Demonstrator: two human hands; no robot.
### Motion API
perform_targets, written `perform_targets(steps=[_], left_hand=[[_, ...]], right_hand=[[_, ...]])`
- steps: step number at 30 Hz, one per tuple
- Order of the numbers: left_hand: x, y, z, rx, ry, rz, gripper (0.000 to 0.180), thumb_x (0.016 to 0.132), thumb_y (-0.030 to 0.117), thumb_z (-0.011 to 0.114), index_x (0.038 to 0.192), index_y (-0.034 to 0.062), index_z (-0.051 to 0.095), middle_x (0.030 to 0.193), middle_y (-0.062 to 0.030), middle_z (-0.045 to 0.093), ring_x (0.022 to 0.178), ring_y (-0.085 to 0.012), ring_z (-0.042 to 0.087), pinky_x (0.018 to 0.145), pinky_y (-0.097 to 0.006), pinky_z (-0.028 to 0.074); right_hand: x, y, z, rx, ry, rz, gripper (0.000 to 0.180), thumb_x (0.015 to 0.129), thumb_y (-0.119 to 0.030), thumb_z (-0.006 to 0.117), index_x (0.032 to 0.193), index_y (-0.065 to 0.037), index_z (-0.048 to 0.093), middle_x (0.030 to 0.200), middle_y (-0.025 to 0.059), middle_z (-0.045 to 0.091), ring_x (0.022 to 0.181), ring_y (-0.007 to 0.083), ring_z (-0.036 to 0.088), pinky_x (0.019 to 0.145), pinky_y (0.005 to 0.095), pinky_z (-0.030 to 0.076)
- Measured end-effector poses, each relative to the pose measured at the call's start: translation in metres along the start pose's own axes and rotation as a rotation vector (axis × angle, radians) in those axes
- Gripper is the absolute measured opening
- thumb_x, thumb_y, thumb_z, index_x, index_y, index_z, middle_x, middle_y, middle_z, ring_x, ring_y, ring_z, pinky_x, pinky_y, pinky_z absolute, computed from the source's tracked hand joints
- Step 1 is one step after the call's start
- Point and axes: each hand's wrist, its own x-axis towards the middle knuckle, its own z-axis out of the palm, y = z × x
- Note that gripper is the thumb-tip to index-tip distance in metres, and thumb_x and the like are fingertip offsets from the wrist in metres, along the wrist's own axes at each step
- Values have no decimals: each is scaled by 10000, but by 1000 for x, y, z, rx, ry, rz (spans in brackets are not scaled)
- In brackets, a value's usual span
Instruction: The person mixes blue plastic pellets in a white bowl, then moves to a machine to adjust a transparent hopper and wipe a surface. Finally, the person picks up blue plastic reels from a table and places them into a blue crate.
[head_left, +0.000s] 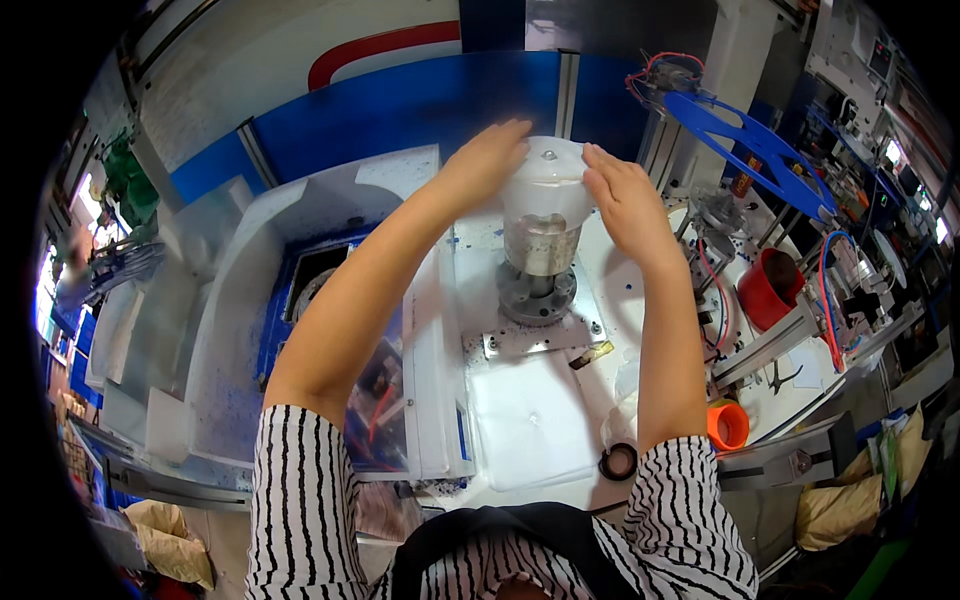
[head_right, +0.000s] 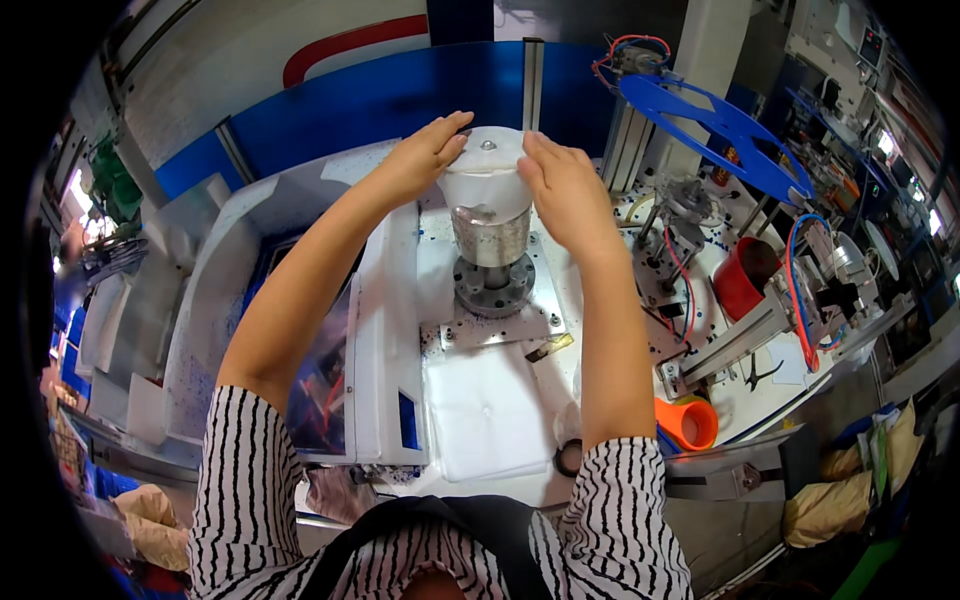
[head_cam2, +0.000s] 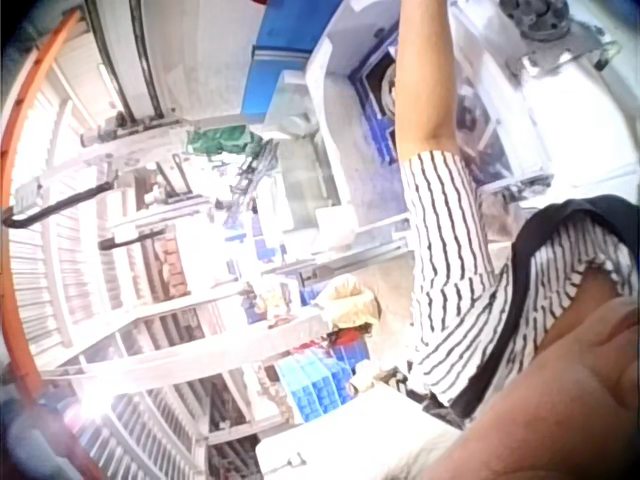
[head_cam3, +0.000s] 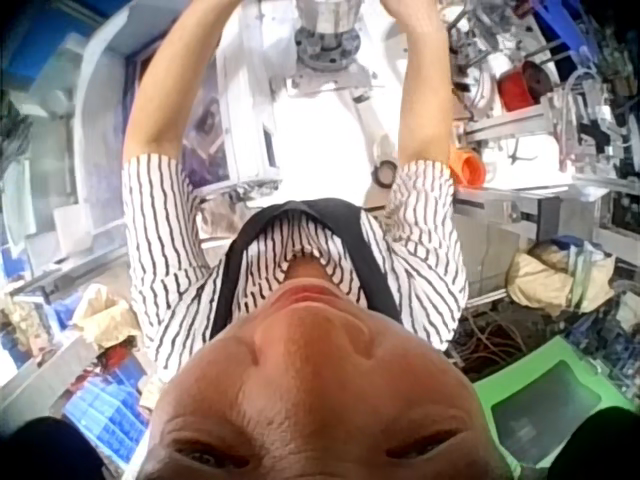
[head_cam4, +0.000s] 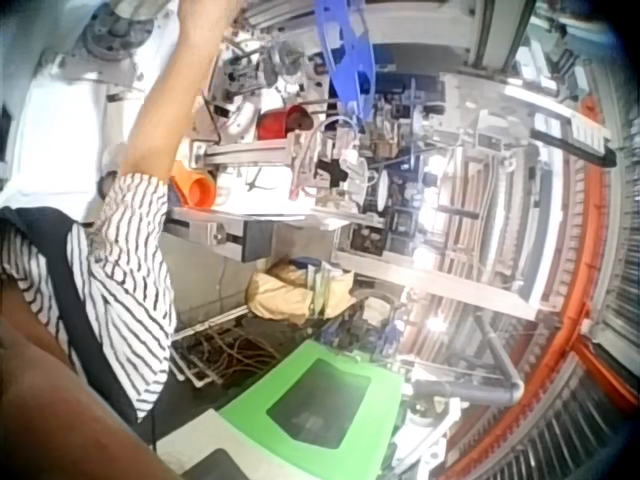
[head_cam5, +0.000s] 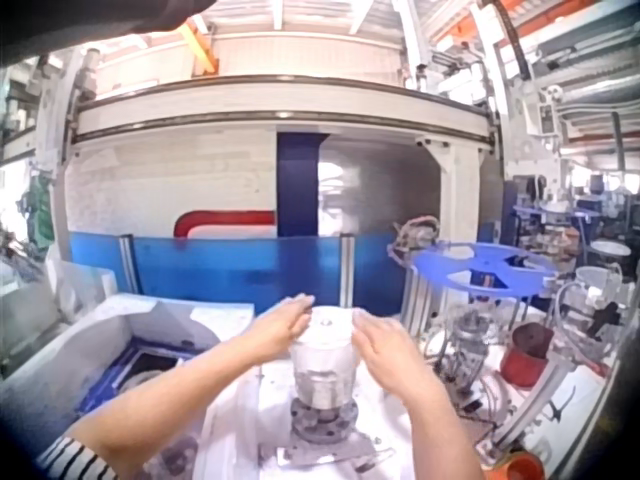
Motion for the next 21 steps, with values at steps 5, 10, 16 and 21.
perform_targets(steps=[5,10,16,21], left_hand=[[-8,10,2,-141,-119,-92,579,1023,379,369,1501,76,252,1580,-184,135,1474,-327,56,1167,-414,134],[-11,42,-1,91,-178,-194,618,1015,408,327,1514,68,195,1580,-208,94,1471,-348,33,1159,-497,99],[-19,47,11,125,-36,-180,597,1019,380,311,1512,65,193,1562,-225,160,1460,-363,109,1157,-501,115],[-33,29,33,79,206,-86,569,1032,347,295,1512,60,189,1556,-206,202,1459,-330,153,1160,-476,127]], right_hand=[[-18,-9,4,-128,68,-106,417,929,-192,524,1329,-70,533,1401,108,501,1321,297,425,1059,427,355],[-22,-24,6,-145,91,-225,506,807,-9,579,1309,-67,539,1384,114,514,1334,282,416,1053,437,354],[-34,-41,24,-237,194,-191,647,733,84,515,1363,-58,469,1417,132,469,1330,296,417,1054,437,346],[-40,-45,39,-127,232,-119,713,726,57,495,1420,-80,411,1467,126,412,1360,288,381,1090,492,283]])
